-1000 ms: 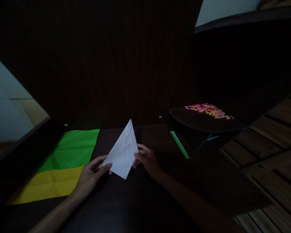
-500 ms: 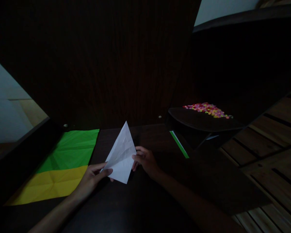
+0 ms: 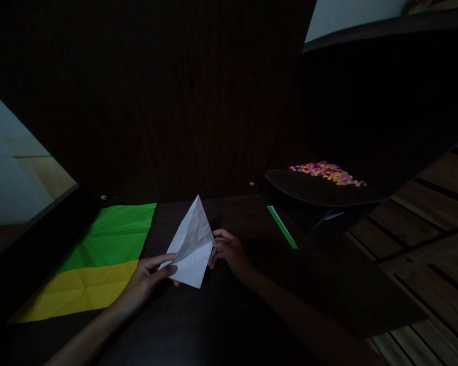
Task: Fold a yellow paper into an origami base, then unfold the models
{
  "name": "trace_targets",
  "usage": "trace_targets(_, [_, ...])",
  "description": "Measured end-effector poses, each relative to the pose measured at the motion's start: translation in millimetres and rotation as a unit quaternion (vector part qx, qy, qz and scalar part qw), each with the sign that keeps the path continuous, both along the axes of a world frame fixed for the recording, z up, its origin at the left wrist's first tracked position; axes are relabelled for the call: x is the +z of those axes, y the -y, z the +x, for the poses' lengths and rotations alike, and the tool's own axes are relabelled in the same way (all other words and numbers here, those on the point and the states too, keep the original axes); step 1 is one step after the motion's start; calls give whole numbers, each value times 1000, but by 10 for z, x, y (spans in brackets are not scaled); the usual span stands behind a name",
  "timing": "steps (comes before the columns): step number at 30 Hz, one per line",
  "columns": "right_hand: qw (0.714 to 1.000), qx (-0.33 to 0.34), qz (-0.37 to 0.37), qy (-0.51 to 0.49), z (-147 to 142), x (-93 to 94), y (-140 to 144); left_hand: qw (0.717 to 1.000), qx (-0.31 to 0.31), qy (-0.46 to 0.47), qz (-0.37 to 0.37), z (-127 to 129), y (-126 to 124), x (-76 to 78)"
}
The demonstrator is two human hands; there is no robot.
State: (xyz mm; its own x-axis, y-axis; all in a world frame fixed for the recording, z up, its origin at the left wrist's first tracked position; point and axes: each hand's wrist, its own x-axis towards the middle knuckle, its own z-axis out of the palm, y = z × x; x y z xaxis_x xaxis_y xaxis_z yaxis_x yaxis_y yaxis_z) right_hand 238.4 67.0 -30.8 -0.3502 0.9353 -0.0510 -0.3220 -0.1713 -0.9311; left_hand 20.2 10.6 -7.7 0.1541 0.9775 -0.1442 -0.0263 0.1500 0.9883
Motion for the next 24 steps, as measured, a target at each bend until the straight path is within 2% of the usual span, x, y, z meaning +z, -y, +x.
trace_targets(5, [1000, 12, -11, -9, 1, -27, -26, 1000, -8, -20, 4, -12, -8, 8])
trace_targets(13, [999, 8, -21, -24, -29, -50, -17, 996, -39, -59, 50, -32, -4, 4])
trace_targets(19, [998, 28, -62, -18, -46, -25, -3, 995, -33, -66, 72, -19, -2, 1])
trace_targets(24, [997, 35, -70, -5, -49, -35, -6, 996, -9, -64, 60, -5, -2, -24])
